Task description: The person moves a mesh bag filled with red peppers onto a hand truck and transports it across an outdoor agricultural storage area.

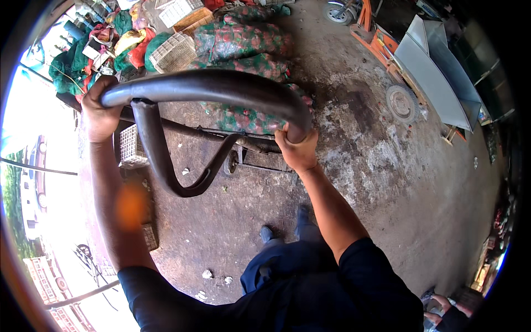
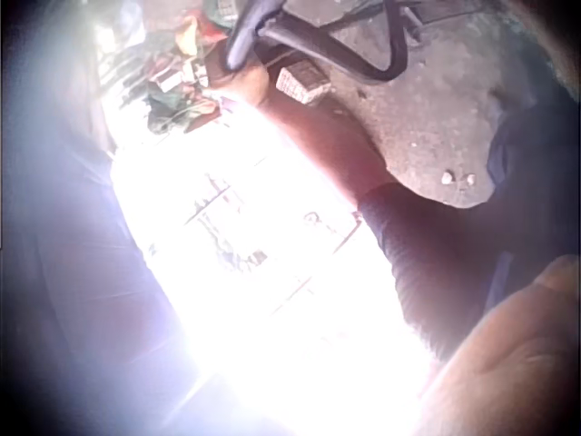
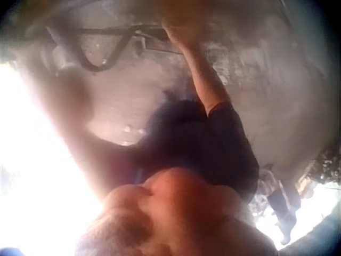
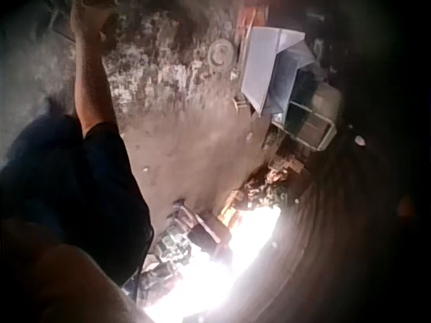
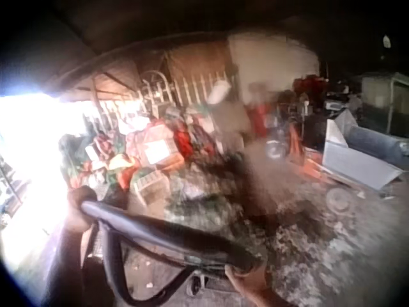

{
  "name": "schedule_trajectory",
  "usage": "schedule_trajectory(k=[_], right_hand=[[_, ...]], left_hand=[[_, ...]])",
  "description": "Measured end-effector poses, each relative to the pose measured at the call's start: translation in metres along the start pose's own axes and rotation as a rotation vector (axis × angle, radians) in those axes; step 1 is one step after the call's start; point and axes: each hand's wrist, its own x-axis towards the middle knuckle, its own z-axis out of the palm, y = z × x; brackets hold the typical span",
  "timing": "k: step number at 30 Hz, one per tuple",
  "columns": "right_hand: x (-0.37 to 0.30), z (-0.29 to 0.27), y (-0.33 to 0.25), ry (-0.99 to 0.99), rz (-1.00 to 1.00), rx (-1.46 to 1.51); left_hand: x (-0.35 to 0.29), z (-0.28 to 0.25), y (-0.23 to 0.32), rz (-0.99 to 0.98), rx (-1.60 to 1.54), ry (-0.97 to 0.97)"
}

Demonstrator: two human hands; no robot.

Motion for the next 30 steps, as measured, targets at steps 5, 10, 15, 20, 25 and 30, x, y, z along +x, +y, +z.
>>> schedule_trajectory(k=[5,10,15,20,25,30], right_hand=[[-0.03,0.002,0.001,0.054,0.04,0.127],[0.015,-0.079,0.024,-0.069,0.333,0.367],[0.001,-0.14,0.024,0.192,0.4,0.281],[-0.074,-0.132,-0.024,0.04,0.52,0.019],[-0.173,-0.11,-0.101,-0.147,0.368,0.224],[-0.235,-0.124,-0.122,-0.139,0.301,0.186]], left_hand=[[-0.029,-0.024,0.036,-0.099,0.072,-0.152],[-0.045,0.013,0.147,-0.138,0.239,-0.101],[-0.086,0.042,0.25,-0.002,0.247,-0.125],[-0.129,0.052,0.273,-0.169,0.114,-0.135],[-0.162,0.063,0.301,-0.108,0.117,-0.103],[-0.203,0.084,0.32,-0.043,0.048,-0.148]])
